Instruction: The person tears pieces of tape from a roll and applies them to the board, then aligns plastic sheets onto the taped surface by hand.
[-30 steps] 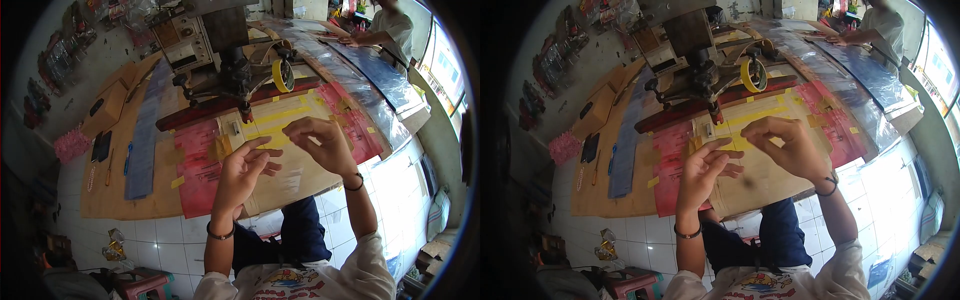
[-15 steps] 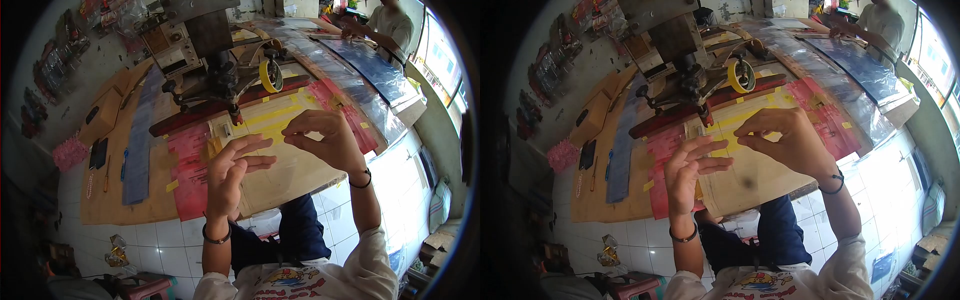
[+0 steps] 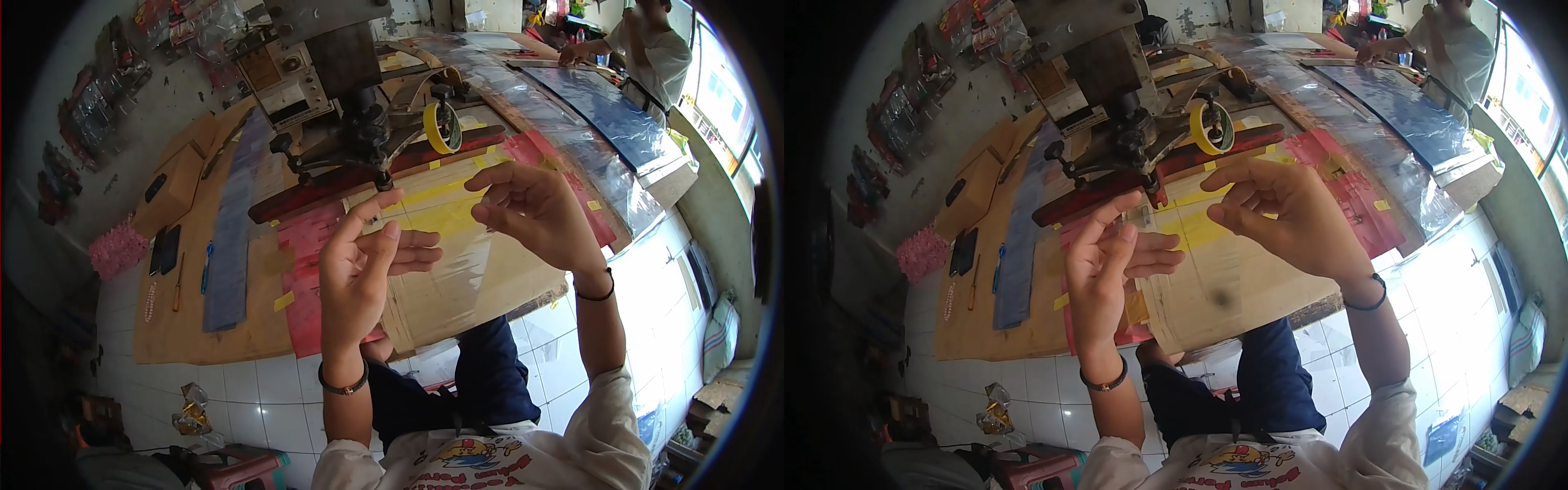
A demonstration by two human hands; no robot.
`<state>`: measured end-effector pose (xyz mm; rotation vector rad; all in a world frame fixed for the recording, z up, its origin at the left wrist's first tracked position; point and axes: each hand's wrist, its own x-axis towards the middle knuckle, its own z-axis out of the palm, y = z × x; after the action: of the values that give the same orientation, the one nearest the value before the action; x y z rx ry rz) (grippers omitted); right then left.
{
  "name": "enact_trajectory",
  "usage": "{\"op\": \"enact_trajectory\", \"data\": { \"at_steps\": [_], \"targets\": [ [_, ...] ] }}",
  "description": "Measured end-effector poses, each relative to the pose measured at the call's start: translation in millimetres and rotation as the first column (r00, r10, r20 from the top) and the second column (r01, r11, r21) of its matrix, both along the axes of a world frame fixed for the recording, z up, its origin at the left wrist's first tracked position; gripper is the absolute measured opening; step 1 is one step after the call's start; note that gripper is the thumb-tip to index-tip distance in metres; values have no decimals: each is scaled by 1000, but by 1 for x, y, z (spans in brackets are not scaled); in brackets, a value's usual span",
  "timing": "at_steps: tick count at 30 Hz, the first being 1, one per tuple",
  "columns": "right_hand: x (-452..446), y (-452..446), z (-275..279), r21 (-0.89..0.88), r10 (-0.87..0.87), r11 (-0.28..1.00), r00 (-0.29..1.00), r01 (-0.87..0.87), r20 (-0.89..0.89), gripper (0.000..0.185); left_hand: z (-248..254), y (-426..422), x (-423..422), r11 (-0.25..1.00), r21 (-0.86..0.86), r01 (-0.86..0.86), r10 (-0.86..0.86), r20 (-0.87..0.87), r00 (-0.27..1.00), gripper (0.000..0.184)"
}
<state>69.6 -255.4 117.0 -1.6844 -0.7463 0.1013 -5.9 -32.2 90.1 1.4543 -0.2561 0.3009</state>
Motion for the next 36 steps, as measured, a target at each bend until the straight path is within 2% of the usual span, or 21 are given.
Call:
{"op": "enact_trajectory", "data": {
  "at_steps": [6, 14, 18, 22, 33, 36],
  "targets": [
    [3, 0, 3, -22, 7, 1000, 1000, -6, 19, 30, 8, 8, 1, 999, 37, 27, -27, 4, 1000, 37],
    [13, 3, 0, 87, 59, 995, 998, -57, -16, 33, 17, 18, 1, 993, 37, 113, -113, 7, 994, 36],
    [15, 5, -3, 100, 49, 994, 999, -49, 6, 34, 18, 15, 2, 997, 3, 81, -81, 29, 996, 40],
    [16, 1, 3, 85, 112, 991, 989, -104, -98, 36, 17, 17, 4, 996, 11, 86, -87, 35, 996, 41],
    [5, -1, 2, 95, 15, 995, 1000, -15, 1, 37, 13, 15, 9, 993, 28, 113, -115, 52, 992, 48],
    [3, 0, -1, 141, 28, 990, 999, -22, -44, 38, 14, 13, 9, 995, 9, 98, -98, 45, 994, 50]
  ]
}}
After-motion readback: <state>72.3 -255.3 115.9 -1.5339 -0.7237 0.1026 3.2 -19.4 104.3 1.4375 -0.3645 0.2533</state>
